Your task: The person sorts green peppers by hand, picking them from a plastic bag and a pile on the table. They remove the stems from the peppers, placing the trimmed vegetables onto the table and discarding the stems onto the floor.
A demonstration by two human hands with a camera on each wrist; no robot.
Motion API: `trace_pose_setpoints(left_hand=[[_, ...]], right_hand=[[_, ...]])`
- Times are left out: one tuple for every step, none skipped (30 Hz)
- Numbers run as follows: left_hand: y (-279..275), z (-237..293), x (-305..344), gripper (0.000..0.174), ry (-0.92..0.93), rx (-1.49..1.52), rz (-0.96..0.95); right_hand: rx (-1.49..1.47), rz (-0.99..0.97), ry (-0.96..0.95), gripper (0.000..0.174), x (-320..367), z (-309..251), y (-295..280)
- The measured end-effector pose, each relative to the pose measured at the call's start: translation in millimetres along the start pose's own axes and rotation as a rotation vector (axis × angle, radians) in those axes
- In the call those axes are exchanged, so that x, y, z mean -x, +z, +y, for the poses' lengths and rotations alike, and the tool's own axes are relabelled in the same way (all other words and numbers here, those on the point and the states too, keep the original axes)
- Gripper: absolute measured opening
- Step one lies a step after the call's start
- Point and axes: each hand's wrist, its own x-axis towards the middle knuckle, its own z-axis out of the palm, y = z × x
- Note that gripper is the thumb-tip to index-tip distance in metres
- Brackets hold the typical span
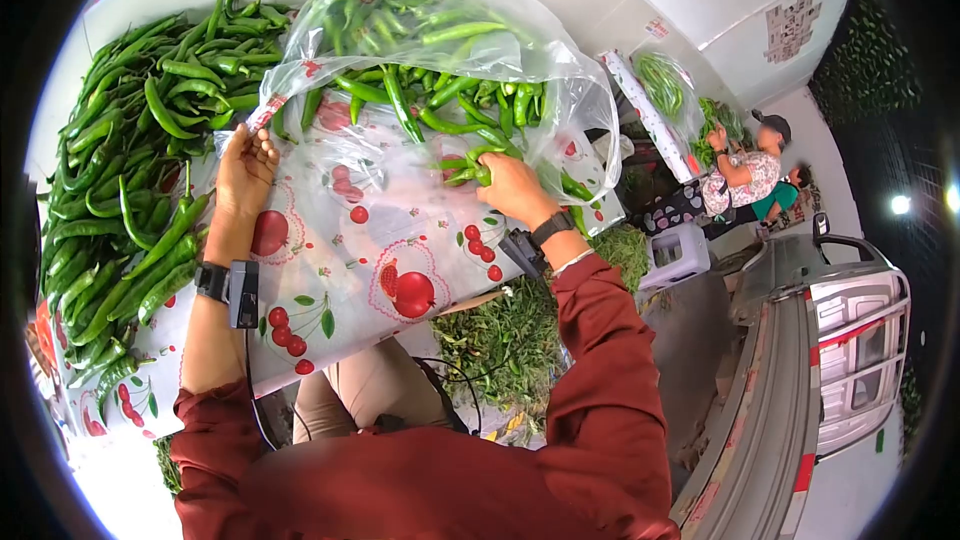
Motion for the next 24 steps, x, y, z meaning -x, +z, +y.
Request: trace_pose_setpoints(left_hand=[[0.4,-0.3,0.4,0.021,0.007,-0.004,0.000],[-0.2,-0.3,-0.3,0.021,0.009,-0.003,0.000],[-0.7,-0.8,-1.0,0.021,0.006,-0.001,0.016],[-1.4,-1.1,-1.2,0.021,0.004,0.000,0.033],[-0.9,-0.8,-0.3,0.021,0.011,0.001,0.033],[-0.1,-0.9,0.4,0.022,0.007,-0.001,0.031],[1.0,-0.9,0.7,0.022,0.005,-0.001,0.029],[0.3,-1.3,-0.1,0.021,-0.001,0.003,0.037],[-0.7,-2.4,-0.6,0.021,-0.001,0.004,0.040],[-2.0,-2.7,-1.3,0.020,-0.001,0.006,0.044],[-0.2,-2.1,-0.6,0.020,0.011,0.012,0.046],[1.6,-2.7,0.5,0.021,0.008,0.013,0.032],[2.6,-2.6,2.2,0.021,0.005,0.015,0.019],[1.1,-2.3,2.2,0.021,0.011,0.018,0.023],[0.3,-2.4,1.3,0.021,-0.001,0.015,0.026],[-0.4,-2.5,0.7,0.020,-0.014,0.012,0.027],[0.1,-2.4,1.2,0.021,-0.017,0.016,0.017],[1.0,-2.5,1.8,0.021,-0.014,0.018,0.019],[1.6,-2.5,2.8,0.021,-0.013,0.017,0.021],[2.2,-2.3,3.7,0.021,-0.012,0.017,0.024],[3.0,-2.3,4.1,0.020,-0.013,0.019,0.021],[3.9,-2.4,4.6,0.020,-0.007,0.024,0.025],[4.1,-2.6,4.2,0.020,-0.014,0.022,0.029],[4.6,-2.7,4.0,0.019,-0.021,0.019,0.034]], right_hand=[[0.035,0.017,0.013,0.045,-1.1,0.1,1.6],[0.071,0.035,0.026,0.043,-1.9,-2.8,1.1],[0.073,0.035,0.026,0.043,-2.7,-5.7,0.6],[0.068,0.054,0.085,0.042,-4.3,-9.2,0.4],[0.064,0.074,0.139,0.041,-7.4,-13.7,-0.4],[0.064,0.076,0.128,0.041,-10.4,-11.9,1.1],[0.068,0.076,0.126,0.040,-12.4,-6.0,3.7],[0.073,0.076,0.125,0.040,-13.4,-5.5,2.3],[0.068,0.078,0.124,0.040,-12.8,-4.6,0.4],[0.072,0.078,0.112,0.040,-11.0,-3.2,-2.5],[0.005,0.117,0.146,0.040,-7.8,-9.8,-9.9],[-0.063,0.152,0.180,0.041,-5.5,-12.7,-15.4],[-0.068,0.201,0.167,0.040,-5.0,-5.1,-15.4],[-0.066,0.197,0.160,0.040,-3.7,-6.3,-20.2],[-0.138,0.236,0.141,0.040,-1.9,-7.3,-25.1],[-0.211,0.276,0.123,0.039,0.3,-8.7,-30.1],[-0.208,0.285,0.133,0.038,3.5,-15.4,-38.5],[-0.207,0.284,0.129,0.038,7.0,-20.8,-47.5],[-0.123,0.258,0.141,0.038,10.6,-25.2,-56.5],[-0.037,0.232,0.152,0.038,13.6,-27.1,-62.9],[-0.031,0.218,0.152,0.036,17.2,-26.5,-66.6],[-0.027,0.214,0.145,0.036,19.8,-24.5,-69.9],[0.025,0.155,0.171,0.040,21.5,-22.2,-73.7],[0.076,0.097,0.195,0.044,23.0,-19.7,-77.3]])
